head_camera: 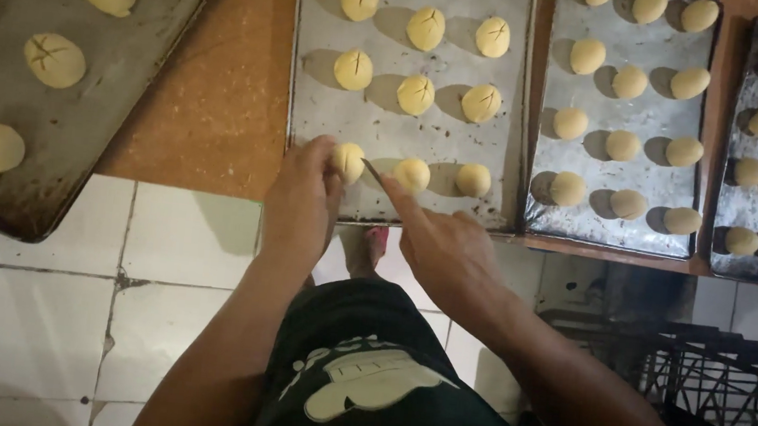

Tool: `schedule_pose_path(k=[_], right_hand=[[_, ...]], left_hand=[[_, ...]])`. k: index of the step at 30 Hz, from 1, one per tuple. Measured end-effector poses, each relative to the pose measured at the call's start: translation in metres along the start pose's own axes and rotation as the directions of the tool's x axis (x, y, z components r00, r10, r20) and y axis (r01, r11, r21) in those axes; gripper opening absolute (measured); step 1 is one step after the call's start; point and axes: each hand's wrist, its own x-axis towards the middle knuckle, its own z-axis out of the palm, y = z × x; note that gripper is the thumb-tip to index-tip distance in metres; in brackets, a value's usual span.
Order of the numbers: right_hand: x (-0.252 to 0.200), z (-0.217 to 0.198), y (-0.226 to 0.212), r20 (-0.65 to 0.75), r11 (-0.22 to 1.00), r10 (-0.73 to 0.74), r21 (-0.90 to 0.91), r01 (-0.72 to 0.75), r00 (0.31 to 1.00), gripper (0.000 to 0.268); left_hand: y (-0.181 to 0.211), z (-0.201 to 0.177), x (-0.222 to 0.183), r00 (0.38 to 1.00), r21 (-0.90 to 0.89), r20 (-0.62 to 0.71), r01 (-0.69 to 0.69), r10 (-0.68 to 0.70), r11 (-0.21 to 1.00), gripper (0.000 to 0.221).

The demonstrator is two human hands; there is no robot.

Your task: Scoring individual dough balls on baking trays using a small blade to create a cross pattern.

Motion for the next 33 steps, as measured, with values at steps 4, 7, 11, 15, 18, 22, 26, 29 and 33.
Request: schedule_pose_path(k=[4, 7, 11, 15, 18, 22, 26, 29, 33], right_hand=[[0.018, 0.000, -0.004, 0.115, 0.992, -0.001, 0.127, -0.013, 0.993, 0.057], [0.037, 0.013, -0.006, 0.258, 0.988, 0.011, 0.144, -0.050, 0.966, 0.065], [0.042, 0.006, -0.001, 0.387, 0.982, -0.028, 0.185, -0.048, 0.922, 0.067], [0.016, -0.019, 0.011, 0.388, 0.992, 0.007, 0.110, -0.054, 0.922, 0.060], [0.011, -0.010, 0.020, 0.293, 0.993, 0.012, 0.109, -0.046, 0.956, 0.055], [0.032, -0.013, 0.013, 0.362, 0.967, 0.009, 0.232, -0.100, 0.932, 0.054], [0.053, 0.003, 0.009, 0.454, 0.950, 0.005, 0.277, -0.147, 0.891, 0.062], [0.055, -0.008, 0.006, 0.430, 0.969, -0.054, 0.239, -0.056, 0.901, 0.061], [0.036, -0.044, 0.006, 0.635, 0.967, 0.123, 0.095, -0.235, 0.762, 0.061]], left_hand=[[-0.013, 0.015, -0.001, 0.994, 0.048, -0.109, 0.004, 0.001, 0.999, 0.048], [-0.023, 0.030, 0.006, 0.998, 0.030, -0.068, 0.010, -0.007, 0.999, 0.038], [-0.016, 0.029, 0.004, 0.989, 0.201, -0.146, 0.016, 0.014, 0.979, 0.041], [-0.013, 0.020, 0.009, 0.993, 0.142, -0.117, -0.015, 0.032, 0.990, 0.031], [-0.006, 0.013, 0.012, 0.999, 0.061, -0.044, -0.008, 0.010, 0.998, 0.033], [-0.002, 0.013, 0.008, 0.999, 0.061, -0.030, 0.047, -0.045, 0.997, 0.048], [-0.002, 0.019, 0.008, 0.998, 0.126, -0.026, 0.061, -0.058, 0.990, 0.046], [0.000, 0.018, 0.007, 0.999, 0.198, -0.038, 0.034, -0.027, 0.980, 0.042], [-0.016, 0.035, 0.012, 0.987, 0.234, -0.152, -0.011, 0.047, 0.972, 0.039]])
